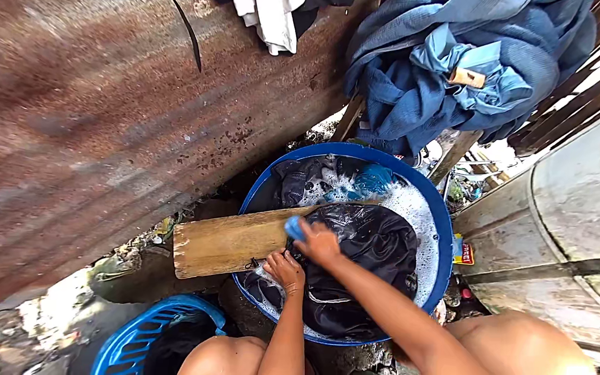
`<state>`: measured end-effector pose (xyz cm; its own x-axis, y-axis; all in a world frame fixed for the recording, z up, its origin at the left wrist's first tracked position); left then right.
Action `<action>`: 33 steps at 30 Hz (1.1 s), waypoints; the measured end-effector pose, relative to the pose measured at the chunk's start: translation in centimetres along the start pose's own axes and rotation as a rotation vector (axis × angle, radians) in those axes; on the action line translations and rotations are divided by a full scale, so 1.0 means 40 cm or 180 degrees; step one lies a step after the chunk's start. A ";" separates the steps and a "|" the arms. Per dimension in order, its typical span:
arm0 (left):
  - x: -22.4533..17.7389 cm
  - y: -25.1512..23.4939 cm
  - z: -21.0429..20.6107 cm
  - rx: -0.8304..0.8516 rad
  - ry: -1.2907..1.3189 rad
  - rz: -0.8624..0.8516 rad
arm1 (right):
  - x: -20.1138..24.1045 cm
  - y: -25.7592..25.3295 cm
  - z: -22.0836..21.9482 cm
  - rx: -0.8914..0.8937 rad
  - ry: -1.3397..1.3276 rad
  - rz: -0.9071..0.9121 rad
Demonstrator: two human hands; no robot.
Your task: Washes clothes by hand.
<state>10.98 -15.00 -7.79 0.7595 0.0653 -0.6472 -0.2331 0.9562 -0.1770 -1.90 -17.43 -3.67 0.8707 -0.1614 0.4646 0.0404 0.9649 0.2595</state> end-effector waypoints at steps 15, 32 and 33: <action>0.001 -0.005 -0.005 0.0140 -0.0041 0.0170 | -0.151 -0.083 0.109 -0.0513 -0.0034 -0.0623; -0.005 -0.007 -0.013 0.0131 -0.0161 0.0217 | -0.187 -0.060 0.133 -0.0885 -0.0382 -0.1179; -0.009 -0.007 -0.014 0.0136 -0.0165 0.0202 | -0.104 -0.046 0.080 -0.0720 -0.0384 -0.0916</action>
Point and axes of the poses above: each hand's wrist, its own y-axis away from the middle knuckle, its own z-axis out of the back of the hand, x = y × z, the point moved 8 cm from there along -y, towards the middle knuckle, and after that the axes turned 1 degree about x, right-handed, at the moved point
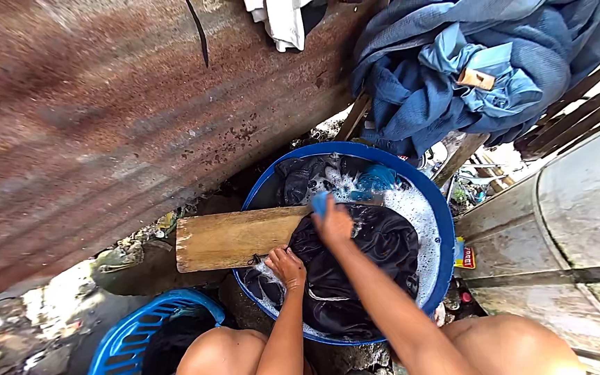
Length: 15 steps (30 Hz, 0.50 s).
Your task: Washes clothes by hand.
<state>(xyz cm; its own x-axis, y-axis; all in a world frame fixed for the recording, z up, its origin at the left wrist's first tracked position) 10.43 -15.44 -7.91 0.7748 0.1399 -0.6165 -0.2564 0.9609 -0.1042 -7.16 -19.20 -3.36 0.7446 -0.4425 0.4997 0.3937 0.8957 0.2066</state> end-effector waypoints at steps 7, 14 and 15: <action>0.008 -0.002 0.005 0.0110 0.0175 -0.0092 | -0.026 -0.027 0.003 0.0193 0.0351 0.0418; 0.003 -0.004 0.004 0.0147 0.0031 -0.0007 | 0.041 0.083 -0.069 0.0375 0.0192 0.0320; 0.004 -0.005 0.008 0.0114 0.0029 -0.0015 | 0.081 0.128 -0.106 0.0598 0.0394 0.0685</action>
Point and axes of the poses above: each hand's wrist, its own y-axis away from the middle knuckle, its own z-axis out of the back of the hand, x = y × z, the point moved 8 cm from there along -y, towards the middle knuckle, and after that the axes turned 1 degree about x, right-handed, at the moved point
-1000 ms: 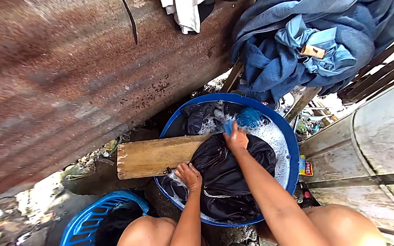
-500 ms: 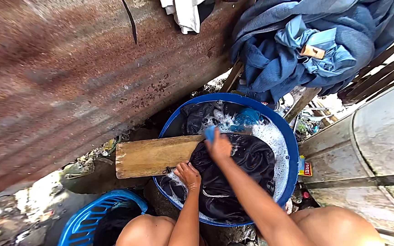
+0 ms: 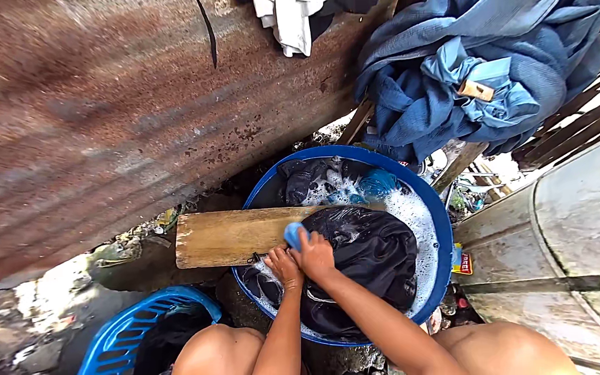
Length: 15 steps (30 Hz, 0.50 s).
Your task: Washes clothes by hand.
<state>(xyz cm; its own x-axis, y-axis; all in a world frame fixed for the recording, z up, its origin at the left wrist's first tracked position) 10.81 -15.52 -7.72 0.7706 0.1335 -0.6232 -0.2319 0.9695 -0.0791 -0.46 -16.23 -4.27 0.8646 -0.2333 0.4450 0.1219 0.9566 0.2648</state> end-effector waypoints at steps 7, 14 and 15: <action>0.000 0.002 -0.010 0.0140 0.0143 0.0012 | -0.347 -0.093 0.216 -0.0844 -0.0096 -0.1016; 0.000 0.002 -0.012 0.0010 0.0079 -0.0133 | 0.035 -0.001 -0.005 0.0218 -0.0012 0.0234; 0.000 0.002 -0.012 0.0020 0.0107 -0.0143 | 0.003 -0.021 0.016 0.0241 0.0074 0.0184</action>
Point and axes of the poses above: each hand's wrist, its own y-axis away from the middle knuckle, its own z-axis out of the back of the hand, x = y × z, the point moved 8 cm from there along -y, towards the middle knuckle, and after that the axes turned 1 degree about x, right-handed, at the moved point
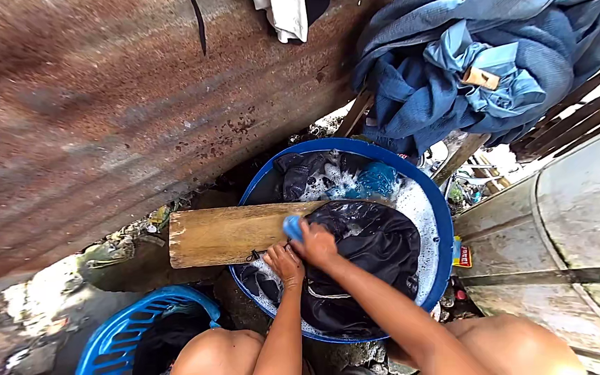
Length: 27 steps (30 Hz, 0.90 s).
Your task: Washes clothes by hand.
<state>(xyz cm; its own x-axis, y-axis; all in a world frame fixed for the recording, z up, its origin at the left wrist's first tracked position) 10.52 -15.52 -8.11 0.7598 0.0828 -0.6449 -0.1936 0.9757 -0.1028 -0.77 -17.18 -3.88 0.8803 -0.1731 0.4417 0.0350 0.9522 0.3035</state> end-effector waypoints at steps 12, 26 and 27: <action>-0.004 0.002 0.004 -0.0159 -0.0012 -0.0011 | 0.036 0.006 -0.023 -0.0091 -0.0039 0.0062; -0.008 -0.003 -0.004 -0.0096 -0.0117 -0.0093 | 0.002 -0.002 -0.002 -0.0061 -0.0111 -0.0127; -0.006 -0.006 -0.002 -0.0071 -0.0008 -0.0090 | -0.058 -0.016 0.034 -0.0258 -0.0038 -0.0219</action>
<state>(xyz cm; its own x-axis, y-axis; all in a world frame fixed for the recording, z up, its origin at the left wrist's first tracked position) 10.32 -15.78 -8.01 0.7668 0.0559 -0.6395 -0.1859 0.9729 -0.1378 -3.46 -17.74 -3.94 0.8689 -0.2413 0.4322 0.1338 0.9551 0.2644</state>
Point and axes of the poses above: each hand's wrist, its own y-axis away from the middle knuckle, its own z-axis out of the back of the hand, x = y × z, the point moved 8 cm from there along -y, towards the middle knuckle, and after that the axes turned 1 degree about x, right-handed, at the moved point
